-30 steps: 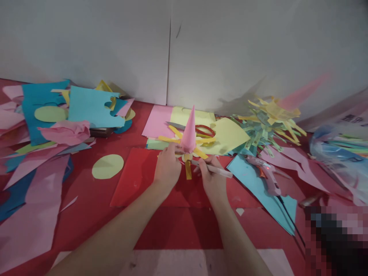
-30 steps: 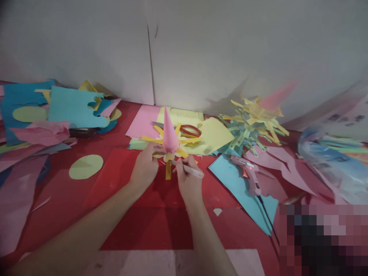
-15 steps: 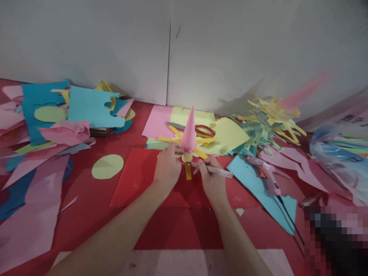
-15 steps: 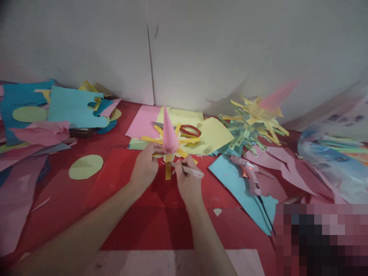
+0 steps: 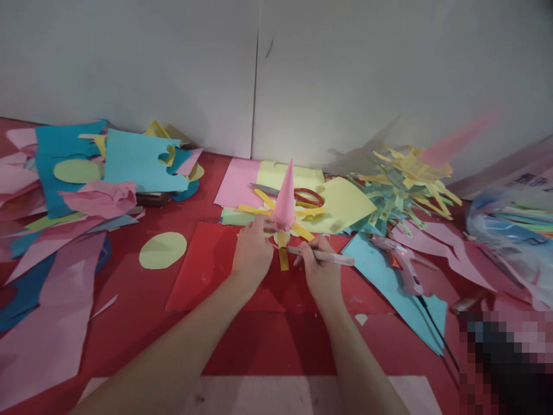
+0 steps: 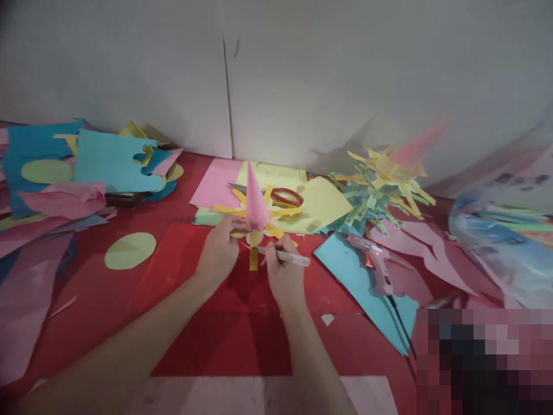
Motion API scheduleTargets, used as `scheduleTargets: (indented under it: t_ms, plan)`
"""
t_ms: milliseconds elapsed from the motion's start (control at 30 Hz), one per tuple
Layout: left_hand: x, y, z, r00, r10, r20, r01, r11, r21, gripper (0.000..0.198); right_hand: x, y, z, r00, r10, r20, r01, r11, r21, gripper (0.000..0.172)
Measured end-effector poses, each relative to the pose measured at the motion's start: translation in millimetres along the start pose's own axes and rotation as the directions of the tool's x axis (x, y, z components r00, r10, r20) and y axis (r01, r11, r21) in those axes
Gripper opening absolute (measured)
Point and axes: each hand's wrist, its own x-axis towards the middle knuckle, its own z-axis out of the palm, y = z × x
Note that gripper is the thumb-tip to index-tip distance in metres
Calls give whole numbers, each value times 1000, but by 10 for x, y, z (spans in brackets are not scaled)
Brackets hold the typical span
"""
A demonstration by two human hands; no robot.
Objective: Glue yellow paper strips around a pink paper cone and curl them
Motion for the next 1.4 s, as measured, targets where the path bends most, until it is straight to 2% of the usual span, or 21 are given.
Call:
scheduleTargets:
  t_ms: [267,467,867,1067,1133,1200,1300,1367,1400]
  plan:
    - [13,10,-10,998,60,-16,-59,997,41,51,5,-44,0,989,74,-126,-59,991,118,24]
    - [39,26,-30,983,183,-24,-177,974,139,45,2,-43,11,985,108,-132,-77,972,221,25]
    - [9,46,-53,987,145,-67,-134,981,139,39,-7,-106,1,988,62,-143,-47,994,102,34]
    - [-4,26,-47,994,107,-29,-105,993,61,35,-11,-112,3,989,52,-140,-36,993,114,33]
    - [2,26,-49,992,88,-86,-90,996,-15,35,-6,-99,3,990,47,-132,-33,994,107,34]
    - [28,20,-54,967,59,-247,-101,982,-160,38,-2,-92,2,991,43,-124,-30,994,102,34]
    - [93,-9,-59,854,-33,-520,-238,863,-446,42,-4,-97,2,992,38,-118,-27,996,89,34]
    - [131,-34,-60,798,-111,-593,-318,757,-570,40,-6,-101,1,993,38,-113,-29,996,82,34]
    - [144,-44,-59,787,-140,-601,-336,720,-607,37,-6,-100,0,993,40,-110,-31,996,81,34]
